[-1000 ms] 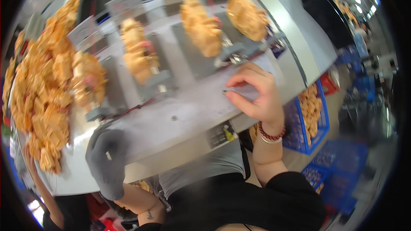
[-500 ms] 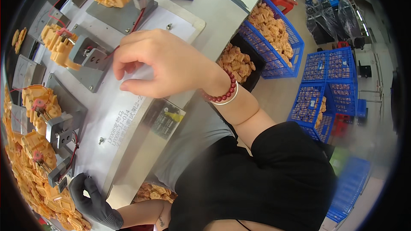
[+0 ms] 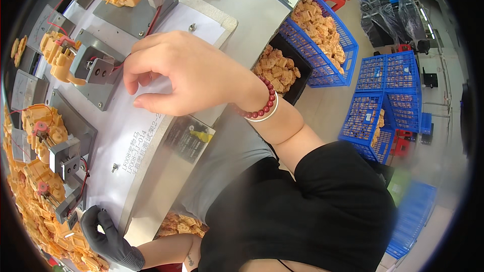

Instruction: Inspecting and testing yellow plastic components using a testing jig with analog meters at a factory workstation.

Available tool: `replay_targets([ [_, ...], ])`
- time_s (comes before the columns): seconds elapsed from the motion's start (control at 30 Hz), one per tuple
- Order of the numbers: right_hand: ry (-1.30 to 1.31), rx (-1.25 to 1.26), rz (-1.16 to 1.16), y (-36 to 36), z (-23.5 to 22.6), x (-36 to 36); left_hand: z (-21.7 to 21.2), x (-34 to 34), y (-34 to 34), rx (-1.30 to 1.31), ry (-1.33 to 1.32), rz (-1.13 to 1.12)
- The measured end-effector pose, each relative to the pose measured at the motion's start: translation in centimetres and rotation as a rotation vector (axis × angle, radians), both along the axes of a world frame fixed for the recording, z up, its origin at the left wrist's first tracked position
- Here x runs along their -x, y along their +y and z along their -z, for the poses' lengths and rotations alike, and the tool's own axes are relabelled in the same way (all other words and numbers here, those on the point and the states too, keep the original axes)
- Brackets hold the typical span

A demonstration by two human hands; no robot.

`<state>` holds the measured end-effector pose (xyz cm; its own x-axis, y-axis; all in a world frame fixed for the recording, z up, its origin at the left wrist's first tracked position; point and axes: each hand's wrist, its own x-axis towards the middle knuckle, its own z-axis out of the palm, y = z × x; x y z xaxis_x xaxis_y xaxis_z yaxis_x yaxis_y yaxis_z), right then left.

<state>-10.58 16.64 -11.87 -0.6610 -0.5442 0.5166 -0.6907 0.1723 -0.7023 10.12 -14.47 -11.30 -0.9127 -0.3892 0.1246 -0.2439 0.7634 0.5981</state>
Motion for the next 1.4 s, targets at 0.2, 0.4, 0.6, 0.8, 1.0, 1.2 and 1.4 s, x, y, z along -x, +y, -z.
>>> replay_targets([
  [0.2,-0.004,-0.003,-0.007,-0.1,0.0,0.1,0.0,-0.1,-0.1,0.004,-0.002,-0.004],
  [0.4,0.018,-0.014,-0.024,-0.4,-0.1,0.4,0.1,-0.3,-0.6,0.012,0.021,-0.022],
  [0.6,-0.058,-0.002,0.0,-0.4,-0.2,0.3,-0.5,0.1,0.4,-0.035,0.037,0.01],
  [0.8,0.17,-0.15,-0.017,-0.6,-3.4,-1.7,-0.5,0.3,1.0,-0.068,0.075,0.053],
  [1.0,0.536,-0.254,-0.274,-6.2,-11.2,-9.0,-2.9,0.8,2.6,0.0,0.04,0.032],
  [1.2,1.182,-0.559,-0.273,-7.0,-15.3,-11.6,-2.1,1.5,2.6,-0.211,0.112,-0.046],
  [1.4,1.282,-0.799,-0.48,-5.6,-17.9,-8.5,-3.3,0.7,1.6,-0.08,-0.011,-0.098],
])
